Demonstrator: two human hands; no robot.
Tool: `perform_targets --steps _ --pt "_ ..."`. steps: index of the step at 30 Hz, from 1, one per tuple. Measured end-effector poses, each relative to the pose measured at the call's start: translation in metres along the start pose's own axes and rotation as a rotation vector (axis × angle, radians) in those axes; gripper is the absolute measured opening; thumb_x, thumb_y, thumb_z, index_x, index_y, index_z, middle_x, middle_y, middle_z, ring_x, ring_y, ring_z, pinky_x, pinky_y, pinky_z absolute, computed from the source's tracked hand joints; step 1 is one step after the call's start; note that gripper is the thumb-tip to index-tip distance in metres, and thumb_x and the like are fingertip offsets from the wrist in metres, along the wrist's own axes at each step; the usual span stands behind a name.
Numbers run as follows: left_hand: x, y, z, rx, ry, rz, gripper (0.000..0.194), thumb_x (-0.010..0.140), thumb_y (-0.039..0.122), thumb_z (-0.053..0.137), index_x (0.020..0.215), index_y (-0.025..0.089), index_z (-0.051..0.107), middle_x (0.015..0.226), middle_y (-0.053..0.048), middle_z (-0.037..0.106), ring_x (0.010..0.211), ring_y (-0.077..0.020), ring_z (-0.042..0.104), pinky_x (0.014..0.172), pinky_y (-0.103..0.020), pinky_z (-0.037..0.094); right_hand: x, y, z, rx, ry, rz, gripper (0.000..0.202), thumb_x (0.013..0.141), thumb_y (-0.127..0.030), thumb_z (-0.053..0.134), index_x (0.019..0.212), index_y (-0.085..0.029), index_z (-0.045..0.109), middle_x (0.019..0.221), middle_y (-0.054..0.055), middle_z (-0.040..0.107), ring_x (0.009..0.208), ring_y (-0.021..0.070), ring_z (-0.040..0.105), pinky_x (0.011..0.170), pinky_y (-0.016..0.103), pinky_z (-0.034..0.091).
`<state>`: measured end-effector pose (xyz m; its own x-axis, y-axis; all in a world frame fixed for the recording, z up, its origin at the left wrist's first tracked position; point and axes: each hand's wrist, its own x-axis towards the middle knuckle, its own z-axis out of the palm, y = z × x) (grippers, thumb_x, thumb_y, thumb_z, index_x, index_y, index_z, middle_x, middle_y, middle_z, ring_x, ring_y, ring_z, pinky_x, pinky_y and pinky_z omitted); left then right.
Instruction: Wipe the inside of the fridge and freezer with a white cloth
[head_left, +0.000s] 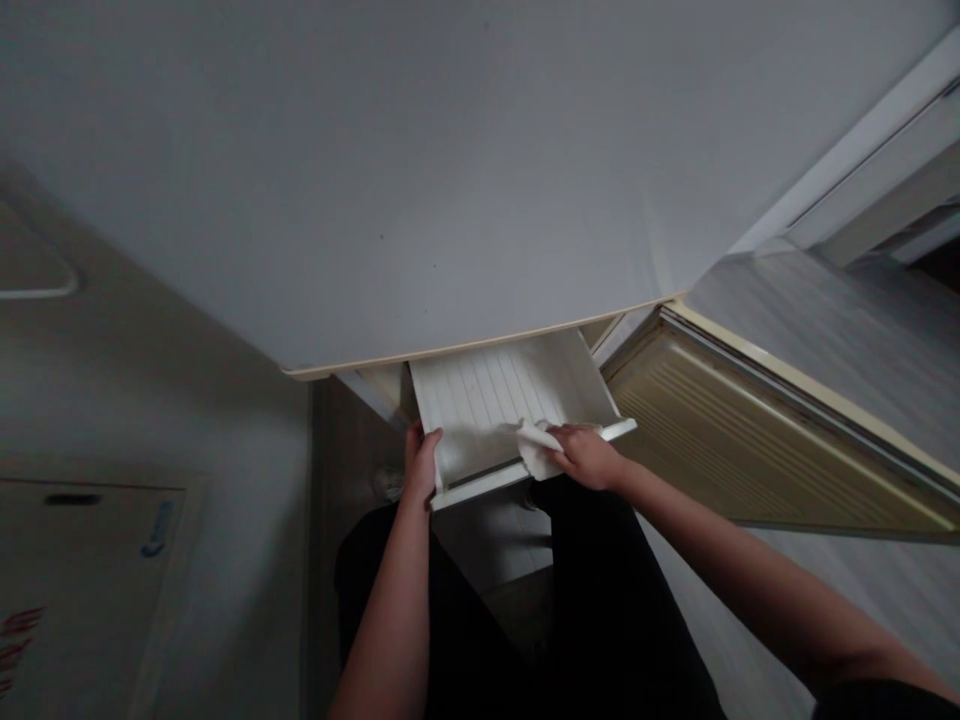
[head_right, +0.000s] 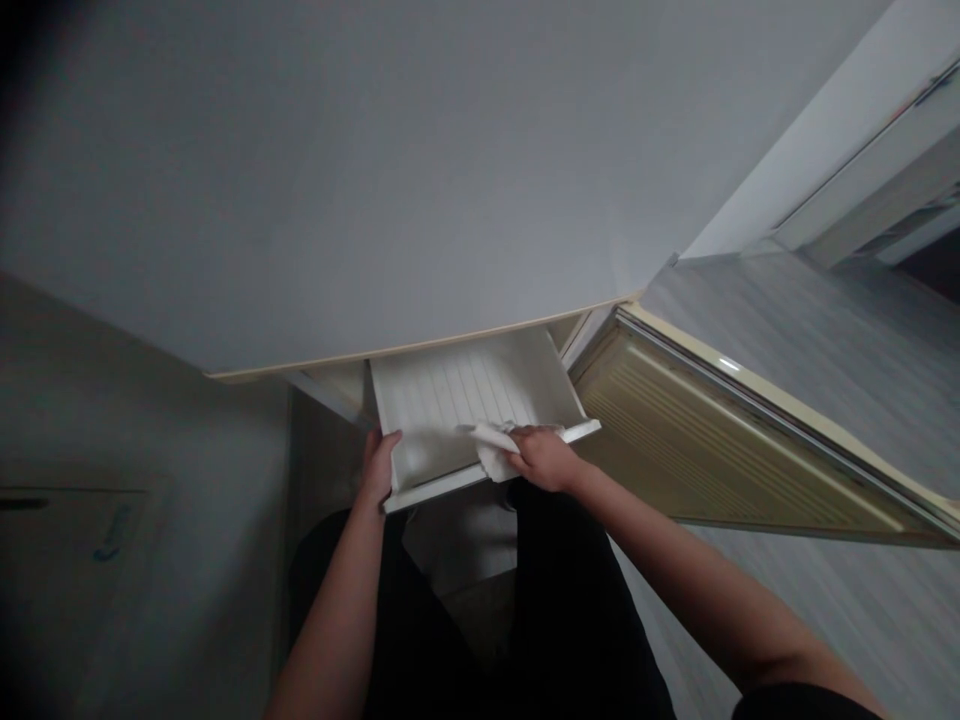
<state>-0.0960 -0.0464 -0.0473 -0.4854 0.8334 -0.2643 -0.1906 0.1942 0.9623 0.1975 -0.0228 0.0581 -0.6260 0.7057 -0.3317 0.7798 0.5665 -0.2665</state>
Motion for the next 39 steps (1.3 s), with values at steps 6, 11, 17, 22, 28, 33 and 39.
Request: perform_targets --steps 6,11,17,22,28,33,39 --pt "0.000 -0.001 0.002 -0.002 0.028 -0.010 0.039 0.061 0.049 0.073 0.089 0.025 0.059 0.098 -0.003 0.068 0.110 -0.0305 0.061 0.095 -0.040 0.048 -0.020 0.058 -0.010 -0.118 -0.079 0.342 0.045 0.109 -0.039 0.032 0.111 -0.011 0.068 0.111 0.016 0.072 0.100 0.0257 0.068 0.082 0.029 0.043" --pt "-0.002 0.001 0.002 -0.010 0.029 -0.025 0.041 0.061 0.048 0.073 0.093 0.024 0.062 0.095 -0.003 0.069 0.106 -0.0305 0.062 0.091 -0.040 0.049 -0.029 0.068 -0.011 -0.145 -0.058 0.256 0.038 0.108 -0.035 0.039 0.106 -0.012 0.069 0.108 0.013 0.072 0.100 0.0241 0.068 0.083 0.028 0.042" --pt "0.000 0.000 0.001 -0.022 0.033 -0.039 0.042 0.060 0.049 0.074 0.093 0.023 0.062 0.092 -0.003 0.069 0.104 -0.0309 0.064 0.091 -0.042 0.051 -0.014 0.053 -0.003 -0.135 -0.022 0.299 0.036 0.106 -0.034 0.041 0.109 -0.012 0.069 0.111 0.016 0.072 0.105 0.0277 0.069 0.086 0.029 0.043" --pt "0.000 -0.001 0.001 -0.017 0.033 -0.034 0.046 0.059 0.049 0.073 0.096 0.022 0.065 0.096 -0.003 0.069 0.105 -0.0309 0.063 0.093 -0.042 0.050 -0.002 0.072 -0.044 -0.059 0.118 0.521 0.041 0.107 -0.024 0.030 0.120 -0.007 0.065 0.111 0.019 0.072 0.105 0.0278 0.068 0.082 0.027 0.044" --pt "-0.001 0.000 0.001 -0.007 0.042 -0.030 0.042 0.060 0.048 0.074 0.092 0.024 0.064 0.099 -0.004 0.069 0.112 -0.0322 0.061 0.097 -0.042 0.048 0.008 0.089 -0.061 -0.405 0.075 -0.113 0.035 0.102 -0.017 0.041 0.122 -0.009 0.068 0.132 0.021 0.061 0.121 0.0312 0.056 0.103 0.039 0.044" --pt "0.000 0.000 0.001 -0.007 0.044 -0.033 0.043 0.060 0.049 0.073 0.092 0.024 0.062 0.098 -0.003 0.068 0.111 -0.0323 0.061 0.096 -0.042 0.048 0.047 0.101 -0.033 -0.510 -0.172 -0.093 0.027 0.086 -0.015 0.066 0.107 -0.003 0.076 0.124 0.026 0.065 0.129 0.0351 0.053 0.117 0.047 0.034" --pt "-0.002 0.002 0.000 -0.011 0.023 -0.043 0.046 0.060 0.050 0.074 0.096 0.023 0.062 0.094 -0.004 0.067 0.103 -0.0303 0.063 0.090 -0.040 0.050 0.114 0.105 -0.049 -0.379 0.052 0.095 0.051 0.092 -0.004 0.043 0.140 0.004 0.059 0.153 0.027 0.045 0.149 0.0323 0.035 0.125 0.045 0.026"
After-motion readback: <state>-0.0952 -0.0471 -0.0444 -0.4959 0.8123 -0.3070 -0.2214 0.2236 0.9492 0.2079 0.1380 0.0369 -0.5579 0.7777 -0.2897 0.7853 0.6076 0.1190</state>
